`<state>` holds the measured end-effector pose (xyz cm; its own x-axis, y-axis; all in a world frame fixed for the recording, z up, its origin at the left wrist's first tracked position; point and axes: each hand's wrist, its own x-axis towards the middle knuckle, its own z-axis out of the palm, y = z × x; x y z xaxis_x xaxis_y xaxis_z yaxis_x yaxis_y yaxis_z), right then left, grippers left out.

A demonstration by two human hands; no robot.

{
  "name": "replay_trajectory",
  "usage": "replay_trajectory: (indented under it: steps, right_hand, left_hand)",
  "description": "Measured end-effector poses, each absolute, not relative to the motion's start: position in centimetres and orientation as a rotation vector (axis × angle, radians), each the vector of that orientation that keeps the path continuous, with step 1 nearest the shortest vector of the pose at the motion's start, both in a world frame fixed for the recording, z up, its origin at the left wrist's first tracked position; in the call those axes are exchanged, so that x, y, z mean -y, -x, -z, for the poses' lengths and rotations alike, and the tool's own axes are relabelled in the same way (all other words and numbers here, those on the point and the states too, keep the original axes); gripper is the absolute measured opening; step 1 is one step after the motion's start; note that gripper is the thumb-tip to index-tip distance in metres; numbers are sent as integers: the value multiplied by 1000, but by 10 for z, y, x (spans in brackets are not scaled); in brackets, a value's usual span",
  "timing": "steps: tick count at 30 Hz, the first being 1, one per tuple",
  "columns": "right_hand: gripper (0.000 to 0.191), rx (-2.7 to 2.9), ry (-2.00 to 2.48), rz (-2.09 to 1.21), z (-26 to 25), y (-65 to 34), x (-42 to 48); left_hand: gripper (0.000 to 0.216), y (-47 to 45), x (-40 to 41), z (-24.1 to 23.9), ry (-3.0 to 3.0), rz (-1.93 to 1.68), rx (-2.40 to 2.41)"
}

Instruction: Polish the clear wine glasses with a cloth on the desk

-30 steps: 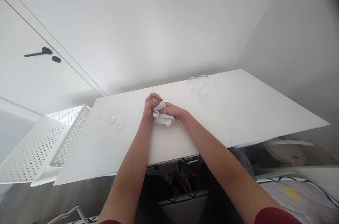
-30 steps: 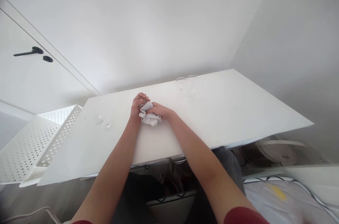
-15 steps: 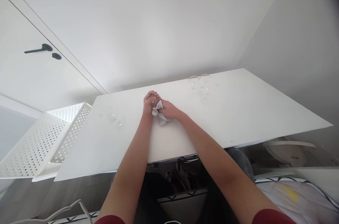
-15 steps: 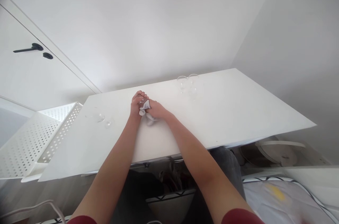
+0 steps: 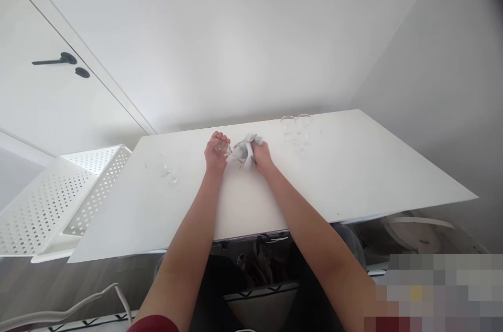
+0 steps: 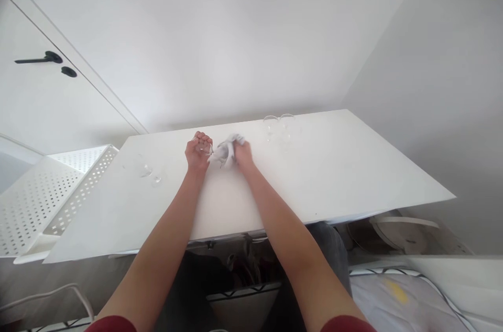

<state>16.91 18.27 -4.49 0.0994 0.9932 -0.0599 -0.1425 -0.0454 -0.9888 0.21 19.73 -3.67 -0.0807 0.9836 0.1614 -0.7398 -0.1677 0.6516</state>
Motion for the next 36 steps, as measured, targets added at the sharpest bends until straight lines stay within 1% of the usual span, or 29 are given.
replay_trajectory:
  steps: [2, 3, 4, 6, 8, 10, 13, 17, 19, 23, 25, 27, 29, 31, 32, 34, 36]
  right_hand:
    - [32, 891, 1331, -953, 46, -174, -186]
    - [32, 872, 1365, -870, 46, -175, -187]
    - [33, 870, 1369, -857, 45, -174, -186]
    - [37, 915, 1265, -1048, 40, -166, -182]
    - [39, 1028, 1062, -1379, 34, -156, -175]
    - [38, 1130, 926, -1601, 28, -150, -167]
    - [36, 1160, 915, -1775, 21, -150, -157]
    - [38, 1222, 919, -1915, 19, -154, -154]
    - [36, 1334, 895, -1802, 22, -153, -156]
    - [15, 1690, 1039, -1210, 33, -152, -163]
    - [12, 1777, 1169, -973, 39, -153, -166]
    - [11, 1648, 1241, -862, 42, -155, -170]
    - [16, 1320, 1250, -837, 44, -157, -173]
    - [27, 965, 1224, -926, 43, -157, -176]
    - [30, 835, 1182, -1028, 42, -156, -176]
    - [38, 708, 1013, -1307, 38, -149, -175]
    - [45, 698, 801, -1523, 35, -141, -172]
  left_hand:
    - [22, 1, -199, 37, -657, -1681, -508]
    - [21, 1, -199, 37, -650, -1696, -518]
    - [21, 1, -200, 37, -647, -1700, -526]
    - [22, 0, -200, 38, -654, -1693, -539]
    - [22, -3, -200, 38, -684, -1661, -551]
    - [21, -5, -199, 38, -713, -1626, -550]
    - [19, -7, -197, 38, -692, -1567, -511]
    - [20, -6, -198, 38, -663, -1513, -452]
    - [21, -6, -199, 37, -665, -1556, -471]
    - [20, -6, -196, 36, -703, -1628, -589]
    - [20, -6, -196, 35, -721, -1652, -640]
    - [21, -6, -196, 36, -718, -1679, -655]
    - [21, -5, -198, 38, -680, -1723, -644]
    - [20, -2, -201, 39, -616, -1788, -625]
    - [20, -1, -202, 40, -590, -1824, -614]
    - [21, 0, -205, 41, -551, -1896, -588]
    - [23, -2, -206, 42, -520, -1946, -556]
